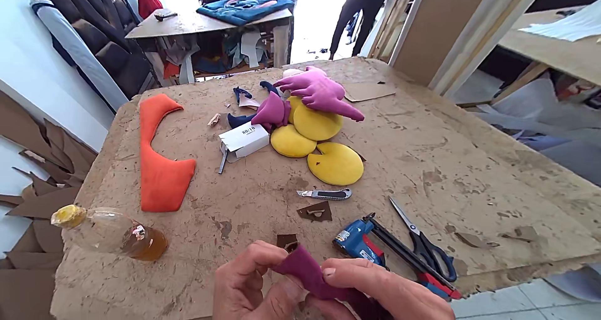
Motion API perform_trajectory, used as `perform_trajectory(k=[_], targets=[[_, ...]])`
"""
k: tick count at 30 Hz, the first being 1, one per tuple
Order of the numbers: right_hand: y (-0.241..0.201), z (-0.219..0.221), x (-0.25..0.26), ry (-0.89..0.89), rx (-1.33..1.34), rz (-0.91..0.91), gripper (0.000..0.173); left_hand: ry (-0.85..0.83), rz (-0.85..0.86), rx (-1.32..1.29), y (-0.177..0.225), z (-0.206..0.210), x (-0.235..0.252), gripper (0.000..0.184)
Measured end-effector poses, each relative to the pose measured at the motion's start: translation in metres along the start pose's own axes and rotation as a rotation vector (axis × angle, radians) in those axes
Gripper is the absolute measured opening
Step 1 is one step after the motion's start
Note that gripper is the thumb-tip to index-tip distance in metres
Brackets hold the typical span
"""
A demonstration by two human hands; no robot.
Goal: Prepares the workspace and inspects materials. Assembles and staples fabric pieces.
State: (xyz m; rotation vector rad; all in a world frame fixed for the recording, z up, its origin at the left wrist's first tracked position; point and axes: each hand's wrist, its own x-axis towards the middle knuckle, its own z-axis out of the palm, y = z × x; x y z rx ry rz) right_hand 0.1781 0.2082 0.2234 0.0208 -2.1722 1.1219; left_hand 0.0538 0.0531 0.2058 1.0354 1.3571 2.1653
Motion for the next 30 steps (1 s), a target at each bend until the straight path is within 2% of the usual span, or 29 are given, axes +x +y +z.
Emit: perform_trajectory(k=[3,6,12,15,20,28,30], targets=[[-0.002,0.002,0.001,-0.031,0.02,0.026,0.024,-0.021,-0.073,0.013,0.005,0.003,0.003,0.027],[-0.003,0.006,0.001,-0.023,0.042,0.043,0.024,0.093,-0.041,-0.017,0.005,0.012,0.004,0.016],[-0.004,0.021,0.0,0.093,0.102,0.091,0.028,0.248,-0.024,0.005,0.01,0.023,0.007,0.012],[-0.002,0.025,-0.001,0.118,0.104,0.099,0.031,0.237,-0.058,0.025,0.012,0.022,0.009,0.011],[0.001,0.028,-0.004,0.158,0.11,0.091,0.026,0.205,-0.141,-0.038,0.011,0.019,0.011,0.009],[0.004,0.029,-0.007,0.174,0.237,0.143,0.026,0.139,-0.323,-0.455,-0.004,0.014,0.016,0.01],[0.005,0.028,-0.008,0.179,0.239,0.146,0.026,0.141,-0.349,-0.486,-0.006,0.014,0.017,0.01]])
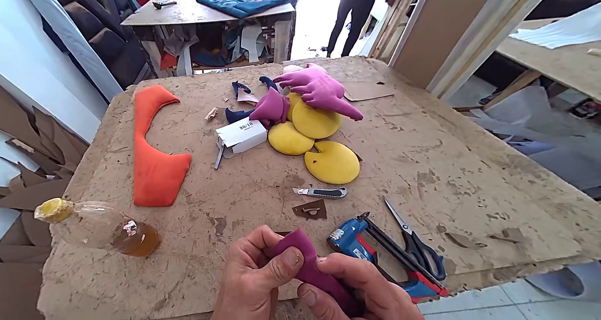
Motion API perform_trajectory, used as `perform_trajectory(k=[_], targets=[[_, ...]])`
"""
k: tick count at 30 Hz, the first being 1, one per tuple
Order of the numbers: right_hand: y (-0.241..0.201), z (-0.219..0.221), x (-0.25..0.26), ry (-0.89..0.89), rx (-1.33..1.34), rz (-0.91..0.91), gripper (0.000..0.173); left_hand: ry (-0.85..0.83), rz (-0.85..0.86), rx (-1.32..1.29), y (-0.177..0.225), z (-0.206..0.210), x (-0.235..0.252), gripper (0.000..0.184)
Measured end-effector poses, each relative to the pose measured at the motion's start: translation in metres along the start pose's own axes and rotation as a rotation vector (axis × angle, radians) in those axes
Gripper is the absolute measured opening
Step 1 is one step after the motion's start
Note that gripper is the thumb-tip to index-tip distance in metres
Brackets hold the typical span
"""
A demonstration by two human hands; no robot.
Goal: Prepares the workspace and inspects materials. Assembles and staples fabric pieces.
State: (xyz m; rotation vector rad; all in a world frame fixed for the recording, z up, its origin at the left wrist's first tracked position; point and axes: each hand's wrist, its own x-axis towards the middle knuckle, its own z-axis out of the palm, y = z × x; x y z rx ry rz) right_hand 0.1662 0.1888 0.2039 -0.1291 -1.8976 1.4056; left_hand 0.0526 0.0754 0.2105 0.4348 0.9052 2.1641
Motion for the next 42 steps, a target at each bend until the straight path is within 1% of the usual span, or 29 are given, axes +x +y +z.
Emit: perform_trajectory(k=[2,5,9,12,14,16,18,19,21,23,25,27,29,30,31,32,33,34,36,37,38,39,40,41,42], targets=[[0.003,-0.002,0.0,-0.004,-0.011,-0.024,0.025,-0.009,0.018,0.055,0.0,0.0,0.001,0.011],[0.004,-0.007,0.002,-0.041,0.006,-0.026,0.022,-0.057,0.104,0.205,0.001,-0.001,-0.001,0.012],[-0.008,-0.01,0.007,-0.055,0.033,0.144,0.012,-0.069,0.234,0.382,-0.004,0.0,-0.004,0.01],[-0.011,-0.01,0.008,-0.047,0.032,0.209,0.009,-0.089,0.286,0.441,-0.007,-0.003,-0.004,0.011],[-0.01,-0.008,0.009,-0.015,0.033,0.197,0.011,-0.098,0.276,0.39,-0.009,-0.005,-0.001,0.012],[-0.01,-0.005,0.008,0.003,0.01,0.159,0.02,-0.079,0.254,0.264,-0.011,-0.006,0.002,0.013],[-0.01,-0.008,0.009,-0.029,-0.054,0.086,0.032,-0.052,0.256,0.143,-0.009,-0.005,0.003,0.013],[-0.01,-0.01,0.009,-0.042,-0.105,0.028,0.033,-0.043,0.275,0.113,-0.008,-0.005,0.004,0.013],[-0.008,-0.01,0.008,-0.023,-0.267,-0.085,0.026,-0.04,0.309,0.103,-0.004,-0.004,0.004,0.011],[-0.009,-0.008,0.006,0.021,-0.387,-0.145,0.018,-0.053,0.315,0.097,-0.004,-0.004,0.003,0.011],[-0.012,-0.01,0.005,0.017,-0.371,-0.124,0.019,-0.086,0.316,0.085,-0.004,-0.004,0.002,0.012],[-0.021,-0.019,0.008,-0.101,-0.253,-0.006,0.025,-0.167,0.336,0.113,-0.002,-0.007,0.002,0.016],[-0.025,-0.032,0.016,-0.29,-0.108,0.115,0.029,-0.298,0.394,0.232,0.006,-0.008,0.002,0.016],[-0.025,-0.038,0.02,-0.363,-0.068,0.126,0.027,-0.365,0.447,0.336,0.012,-0.008,0.003,0.013],[-0.024,-0.044,0.022,-0.391,-0.094,0.082,0.022,-0.421,0.513,0.486,0.02,-0.009,0.004,0.009],[-0.024,-0.048,0.024,-0.374,-0.182,-0.001,0.017,-0.455,0.59,0.66,0.028,-0.01,0.004,0.007],[-0.025,-0.052,0.026,-0.351,-0.278,-0.082,0.015,-0.466,0.673,0.82,0.035,-0.011,0.005,0.007],[-0.027,-0.055,0.028,-0.349,-0.344,-0.132,0.017,-0.468,0.754,0.951,0.04,-0.011,0.005,0.005],[-0.03,-0.058,0.03,-0.375,-0.351,-0.136,0.035,-0.439,0.894,1.126,0.047,-0.011,0.003,0.004],[-0.03,-0.057,0.029,-0.37,-0.337,-0.124,0.041,-0.409,0.954,1.182,0.048,-0.012,0.002,0.003],[-0.029,-0.055,0.028,-0.341,-0.333,-0.119,0.039,-0.365,1.005,1.227,0.048,-0.014,0.001,0.005],[-0.027,-0.052,0.027,-0.304,-0.327,-0.133,0.034,-0.304,1.031,1.258,0.047,-0.016,0.0,0.007],[-0.024,-0.049,0.025,-0.265,-0.323,-0.16,0.028,-0.242,1.028,1.253,0.046,-0.017,-0.001,0.008],[-0.022,-0.047,0.025,-0.227,-0.32,-0.192,0.024,-0.187,0.994,1.21,0.044,-0.017,-0.003,0.012],[-0.019,-0.044,0.024,-0.196,-0.313,-0.225,0.023,-0.137,0.935,1.14,0.041,-0.017,-0.006,0.018]])
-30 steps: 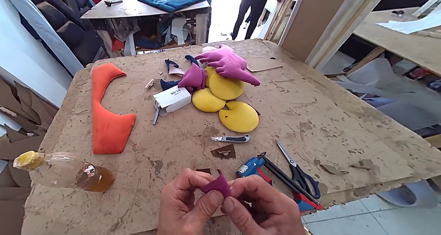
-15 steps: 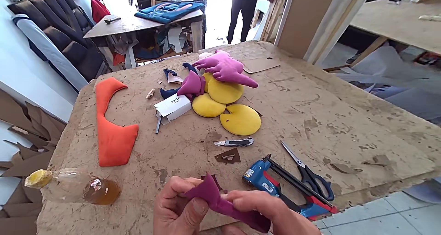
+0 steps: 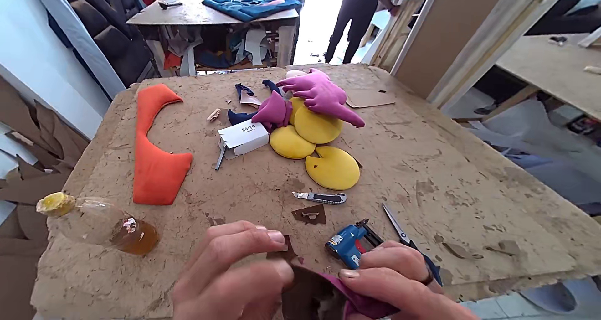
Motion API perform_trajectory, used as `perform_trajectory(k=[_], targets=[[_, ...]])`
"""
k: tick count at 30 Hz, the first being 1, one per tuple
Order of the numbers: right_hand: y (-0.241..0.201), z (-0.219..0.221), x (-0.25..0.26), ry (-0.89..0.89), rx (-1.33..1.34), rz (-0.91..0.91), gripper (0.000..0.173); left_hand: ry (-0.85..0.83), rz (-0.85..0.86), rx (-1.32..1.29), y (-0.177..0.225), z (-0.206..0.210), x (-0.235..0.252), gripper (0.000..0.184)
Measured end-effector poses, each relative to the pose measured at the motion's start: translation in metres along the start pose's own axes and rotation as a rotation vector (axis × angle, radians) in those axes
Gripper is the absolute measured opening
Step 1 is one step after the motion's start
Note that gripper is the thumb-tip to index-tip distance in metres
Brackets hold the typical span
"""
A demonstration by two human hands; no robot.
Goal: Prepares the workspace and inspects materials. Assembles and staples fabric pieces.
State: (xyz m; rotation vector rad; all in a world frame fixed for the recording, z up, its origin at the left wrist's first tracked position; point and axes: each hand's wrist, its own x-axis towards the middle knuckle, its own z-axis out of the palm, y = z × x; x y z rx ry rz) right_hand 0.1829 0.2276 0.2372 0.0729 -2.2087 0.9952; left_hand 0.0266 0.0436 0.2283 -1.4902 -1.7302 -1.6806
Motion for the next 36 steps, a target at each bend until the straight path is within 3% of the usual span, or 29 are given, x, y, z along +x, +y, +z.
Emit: perform_trajectory(k=[2,4,14,18,26,36], targets=[[0.003,0.005,0.0,0.053,0.004,-0.046,0.024,0.021,-0.182,-0.153,0.006,0.003,-0.005,0.029],[0.004,0.009,0.001,0.077,0.017,-0.075,0.025,-0.016,-0.289,-0.276,0.01,0.007,-0.012,0.022],[-0.003,0.034,0.002,0.122,0.231,0.018,0.028,0.018,-0.321,-0.567,0.012,0.026,-0.011,0.024],[-0.007,0.034,0.0,0.09,0.269,0.084,0.029,-0.024,-0.299,-0.663,0.002,0.023,-0.008,0.025],[-0.012,0.036,-0.005,0.093,0.389,0.141,0.027,-0.147,-0.019,-0.455,-0.012,0.017,0.005,0.012],[-0.015,0.025,0.006,-0.042,0.632,0.298,0.03,-0.424,-0.047,-0.644,-0.033,0.012,0.021,0.019]])
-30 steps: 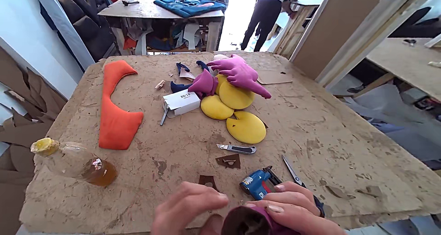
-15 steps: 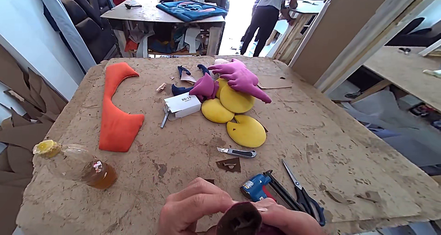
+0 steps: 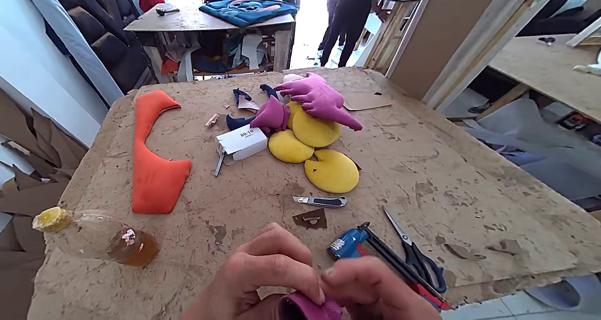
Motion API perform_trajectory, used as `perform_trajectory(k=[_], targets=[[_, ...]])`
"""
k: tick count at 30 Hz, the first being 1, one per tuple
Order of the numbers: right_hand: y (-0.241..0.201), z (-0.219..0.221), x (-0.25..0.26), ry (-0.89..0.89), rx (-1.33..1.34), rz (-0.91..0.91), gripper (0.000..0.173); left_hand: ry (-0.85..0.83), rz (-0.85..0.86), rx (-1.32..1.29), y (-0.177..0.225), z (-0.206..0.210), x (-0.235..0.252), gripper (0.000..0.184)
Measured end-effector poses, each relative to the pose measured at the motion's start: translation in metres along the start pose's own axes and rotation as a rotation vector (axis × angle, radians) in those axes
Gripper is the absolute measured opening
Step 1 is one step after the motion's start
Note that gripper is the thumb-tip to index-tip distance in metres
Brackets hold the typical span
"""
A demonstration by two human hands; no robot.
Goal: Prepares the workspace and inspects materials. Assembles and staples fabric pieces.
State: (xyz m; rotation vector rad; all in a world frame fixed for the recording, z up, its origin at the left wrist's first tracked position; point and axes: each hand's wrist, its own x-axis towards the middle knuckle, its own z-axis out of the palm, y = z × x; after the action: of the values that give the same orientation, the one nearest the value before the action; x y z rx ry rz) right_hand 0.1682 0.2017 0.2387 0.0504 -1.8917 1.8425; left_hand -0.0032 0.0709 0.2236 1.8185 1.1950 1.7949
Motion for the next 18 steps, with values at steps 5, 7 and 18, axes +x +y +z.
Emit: perform_trajectory(k=[5,7,18], targets=[[0.005,0.004,0.001,0.133,-0.136,-0.151,0.032,0.22,-0.114,-0.086,-0.003,0.014,0.002,0.028],[0.014,0.007,0.003,0.237,-0.253,-0.297,0.033,0.428,-0.166,-0.094,-0.005,0.031,0.002,0.033],[0.04,0.011,0.011,0.431,-0.778,-0.454,0.015,0.614,-0.426,-0.252,0.017,0.06,0.004,0.034]])
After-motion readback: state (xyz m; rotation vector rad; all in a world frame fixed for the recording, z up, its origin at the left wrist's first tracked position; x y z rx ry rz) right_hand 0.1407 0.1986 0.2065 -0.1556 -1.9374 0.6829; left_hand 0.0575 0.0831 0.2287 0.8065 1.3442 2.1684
